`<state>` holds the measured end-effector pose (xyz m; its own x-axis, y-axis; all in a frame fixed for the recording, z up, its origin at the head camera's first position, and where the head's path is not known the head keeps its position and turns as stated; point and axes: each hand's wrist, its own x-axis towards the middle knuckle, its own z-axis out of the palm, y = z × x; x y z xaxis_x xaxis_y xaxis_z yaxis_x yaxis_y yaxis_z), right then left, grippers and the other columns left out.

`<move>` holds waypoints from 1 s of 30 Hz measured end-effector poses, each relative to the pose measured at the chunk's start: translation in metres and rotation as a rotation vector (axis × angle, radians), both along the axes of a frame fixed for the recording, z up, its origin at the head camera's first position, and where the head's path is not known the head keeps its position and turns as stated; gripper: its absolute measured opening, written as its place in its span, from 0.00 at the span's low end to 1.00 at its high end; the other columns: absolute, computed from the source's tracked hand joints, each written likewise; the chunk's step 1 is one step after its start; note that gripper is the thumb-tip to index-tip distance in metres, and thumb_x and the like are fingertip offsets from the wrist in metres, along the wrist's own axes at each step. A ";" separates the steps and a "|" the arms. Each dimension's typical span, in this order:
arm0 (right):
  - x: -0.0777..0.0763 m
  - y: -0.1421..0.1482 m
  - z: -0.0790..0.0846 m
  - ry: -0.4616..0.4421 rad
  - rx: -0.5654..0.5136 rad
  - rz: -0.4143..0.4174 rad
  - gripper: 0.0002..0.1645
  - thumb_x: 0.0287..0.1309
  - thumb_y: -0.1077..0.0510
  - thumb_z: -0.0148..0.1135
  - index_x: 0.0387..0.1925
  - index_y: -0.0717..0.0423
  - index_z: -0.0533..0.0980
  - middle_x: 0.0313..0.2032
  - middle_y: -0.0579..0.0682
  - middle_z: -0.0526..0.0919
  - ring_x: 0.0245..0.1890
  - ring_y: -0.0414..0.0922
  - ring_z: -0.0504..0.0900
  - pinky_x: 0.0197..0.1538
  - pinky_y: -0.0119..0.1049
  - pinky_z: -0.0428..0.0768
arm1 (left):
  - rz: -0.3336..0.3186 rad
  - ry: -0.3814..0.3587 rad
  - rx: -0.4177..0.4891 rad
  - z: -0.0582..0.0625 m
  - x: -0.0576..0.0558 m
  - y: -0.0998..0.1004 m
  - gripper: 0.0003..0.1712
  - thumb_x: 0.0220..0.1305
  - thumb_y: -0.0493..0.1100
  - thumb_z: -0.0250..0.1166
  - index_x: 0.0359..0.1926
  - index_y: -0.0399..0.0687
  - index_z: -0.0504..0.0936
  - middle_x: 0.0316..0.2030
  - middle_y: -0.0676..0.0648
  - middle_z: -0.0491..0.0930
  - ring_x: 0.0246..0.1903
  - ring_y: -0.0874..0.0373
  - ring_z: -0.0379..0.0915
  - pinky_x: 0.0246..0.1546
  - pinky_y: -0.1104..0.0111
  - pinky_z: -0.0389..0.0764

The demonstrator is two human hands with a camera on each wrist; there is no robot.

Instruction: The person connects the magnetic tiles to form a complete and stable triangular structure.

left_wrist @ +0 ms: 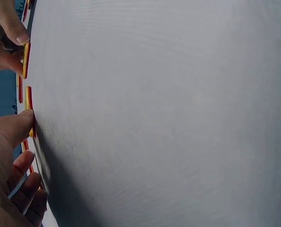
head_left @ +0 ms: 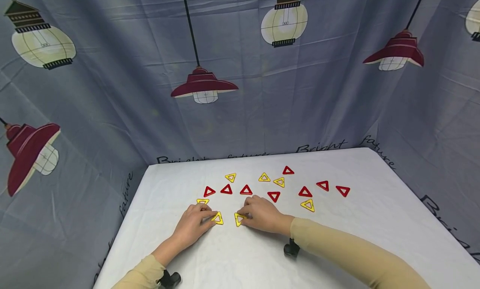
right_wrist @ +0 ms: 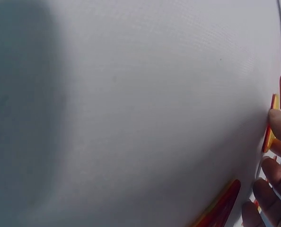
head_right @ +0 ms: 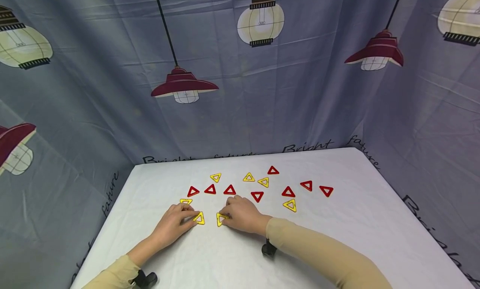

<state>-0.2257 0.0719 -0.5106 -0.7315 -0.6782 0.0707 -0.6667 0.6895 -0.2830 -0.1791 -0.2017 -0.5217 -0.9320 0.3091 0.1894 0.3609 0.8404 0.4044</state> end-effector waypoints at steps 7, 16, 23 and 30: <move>0.001 -0.004 -0.001 0.011 -0.021 -0.026 0.25 0.55 0.42 0.77 0.54 0.43 0.87 0.36 0.37 0.79 0.35 0.36 0.72 0.36 0.31 0.71 | 0.002 0.009 -0.012 0.000 -0.002 0.003 0.18 0.60 0.47 0.76 0.52 0.54 0.90 0.46 0.55 0.77 0.45 0.57 0.69 0.47 0.56 0.72; 0.000 -0.009 -0.002 0.017 0.006 -0.038 0.29 0.54 0.38 0.76 0.57 0.39 0.85 0.35 0.38 0.77 0.33 0.37 0.69 0.35 0.32 0.68 | -0.001 0.015 0.006 0.000 -0.002 0.004 0.17 0.59 0.46 0.77 0.50 0.54 0.91 0.45 0.55 0.77 0.45 0.55 0.69 0.48 0.55 0.72; 0.000 -0.012 -0.001 -0.010 0.010 -0.067 0.27 0.55 0.40 0.76 0.56 0.40 0.86 0.35 0.38 0.76 0.33 0.37 0.69 0.35 0.33 0.69 | -0.009 0.012 0.031 0.001 -0.003 0.006 0.16 0.59 0.46 0.77 0.49 0.53 0.91 0.44 0.54 0.78 0.45 0.54 0.71 0.48 0.55 0.72; 0.000 -0.015 0.004 -0.104 -0.018 -0.130 0.23 0.53 0.44 0.78 0.51 0.44 0.86 0.34 0.37 0.75 0.35 0.37 0.71 0.38 0.35 0.72 | -0.006 0.008 0.043 0.000 -0.003 0.013 0.15 0.59 0.46 0.77 0.48 0.54 0.91 0.44 0.54 0.78 0.47 0.53 0.71 0.48 0.54 0.73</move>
<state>-0.2262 0.0570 -0.5068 -0.8172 -0.5763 0.0015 -0.5383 0.7625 -0.3590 -0.1825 -0.1891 -0.5216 -0.9285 0.3063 0.2100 0.3694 0.8199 0.4374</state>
